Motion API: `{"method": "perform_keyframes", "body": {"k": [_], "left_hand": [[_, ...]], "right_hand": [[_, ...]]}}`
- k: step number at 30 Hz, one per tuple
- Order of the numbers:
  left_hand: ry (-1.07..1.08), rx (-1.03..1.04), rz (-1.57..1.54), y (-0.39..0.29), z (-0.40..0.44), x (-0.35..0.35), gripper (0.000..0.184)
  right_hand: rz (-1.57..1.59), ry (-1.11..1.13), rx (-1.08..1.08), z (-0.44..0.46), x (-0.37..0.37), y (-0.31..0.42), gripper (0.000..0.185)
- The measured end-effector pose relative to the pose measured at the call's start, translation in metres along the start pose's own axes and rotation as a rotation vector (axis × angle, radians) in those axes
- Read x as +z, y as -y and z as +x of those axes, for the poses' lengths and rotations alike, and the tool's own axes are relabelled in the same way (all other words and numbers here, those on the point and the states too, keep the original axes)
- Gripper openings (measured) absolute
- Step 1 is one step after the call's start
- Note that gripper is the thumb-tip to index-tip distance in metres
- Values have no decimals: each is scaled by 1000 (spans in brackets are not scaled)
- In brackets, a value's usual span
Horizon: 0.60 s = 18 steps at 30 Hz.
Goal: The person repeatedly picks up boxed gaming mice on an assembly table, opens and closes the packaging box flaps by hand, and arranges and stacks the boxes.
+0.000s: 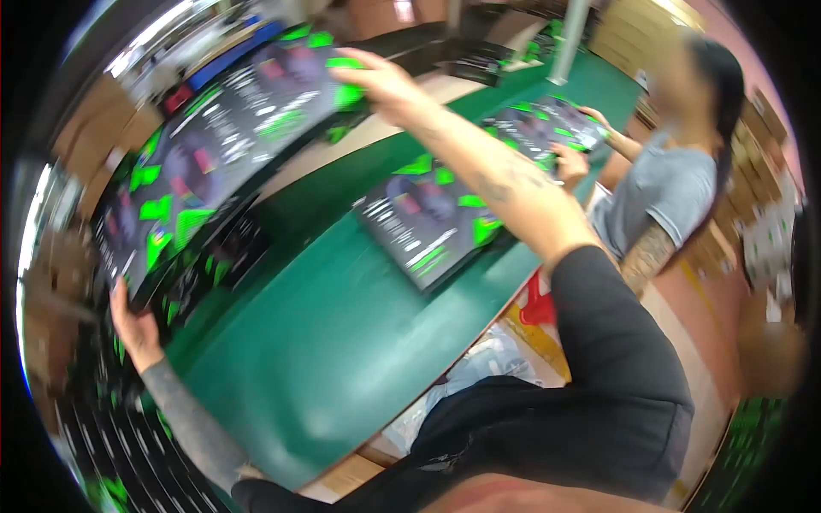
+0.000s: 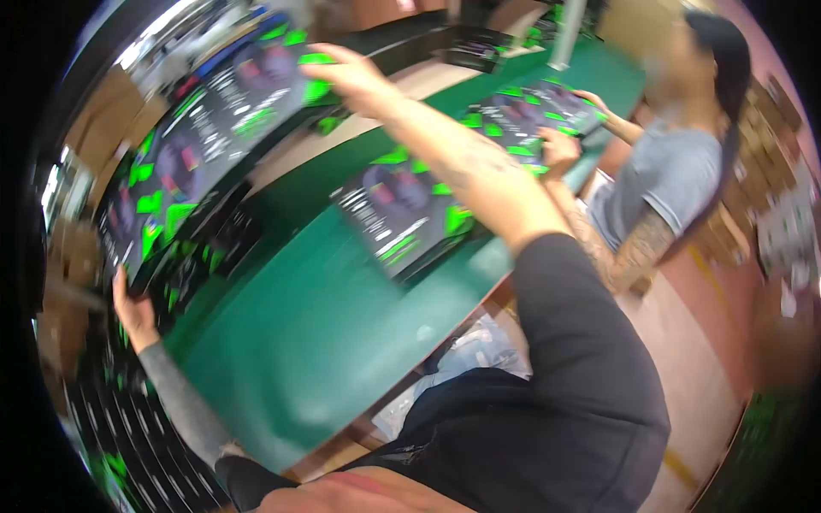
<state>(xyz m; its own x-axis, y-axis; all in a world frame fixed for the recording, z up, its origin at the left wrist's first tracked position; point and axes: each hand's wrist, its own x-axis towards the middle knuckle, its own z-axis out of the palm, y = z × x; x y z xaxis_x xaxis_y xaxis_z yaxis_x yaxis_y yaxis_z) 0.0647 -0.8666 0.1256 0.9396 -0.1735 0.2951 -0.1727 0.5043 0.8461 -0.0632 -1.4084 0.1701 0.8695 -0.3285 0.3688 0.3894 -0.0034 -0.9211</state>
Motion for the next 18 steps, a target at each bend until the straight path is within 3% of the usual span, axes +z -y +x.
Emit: {"method": "perform_keyframes", "body": {"k": [3,4,5,6,7,8,10,11,12,14,15,16,18], "left_hand": [[-91,-27,132,12,64,-12,38],[-247,-4,188,19,73,-14,39],[-188,222,601,34,90,-53,40],[-265,4,227,27,79,-38,44],[-397,-4,248,25,65,-24,46],[-342,97,498,36,78,-98,46],[-381,46,496,43,78,-144,52],[-401,21,495,46,78,-166,56],[-521,-27,646,44,61,-102,56],[-546,-92,918,46,59,-72,61],[-338,-10,1028,49,78,-119,64],[-302,35,942,61,86,-124,65],[-414,-237,912,73,72,-82,63]], "right_hand": [[-454,-69,-164,53,-22,-9,60],[-651,-128,-192,69,-31,-18,59],[-744,-86,-236,76,-52,-21,57],[-849,-38,-275,77,-63,-23,56],[-1002,50,-344,75,-80,-22,51],[-1140,156,-421,70,-104,-22,49],[-1379,310,-430,52,-149,-10,46],[-1464,273,-363,36,-172,-1,46],[-1547,238,-298,20,-195,9,45],[-1651,206,-133,-3,-254,13,44],[-1665,156,-64,-18,-282,15,44],[-1738,118,80,-33,-301,23,45],[-1784,-11,259,-53,-360,15,49]]}}
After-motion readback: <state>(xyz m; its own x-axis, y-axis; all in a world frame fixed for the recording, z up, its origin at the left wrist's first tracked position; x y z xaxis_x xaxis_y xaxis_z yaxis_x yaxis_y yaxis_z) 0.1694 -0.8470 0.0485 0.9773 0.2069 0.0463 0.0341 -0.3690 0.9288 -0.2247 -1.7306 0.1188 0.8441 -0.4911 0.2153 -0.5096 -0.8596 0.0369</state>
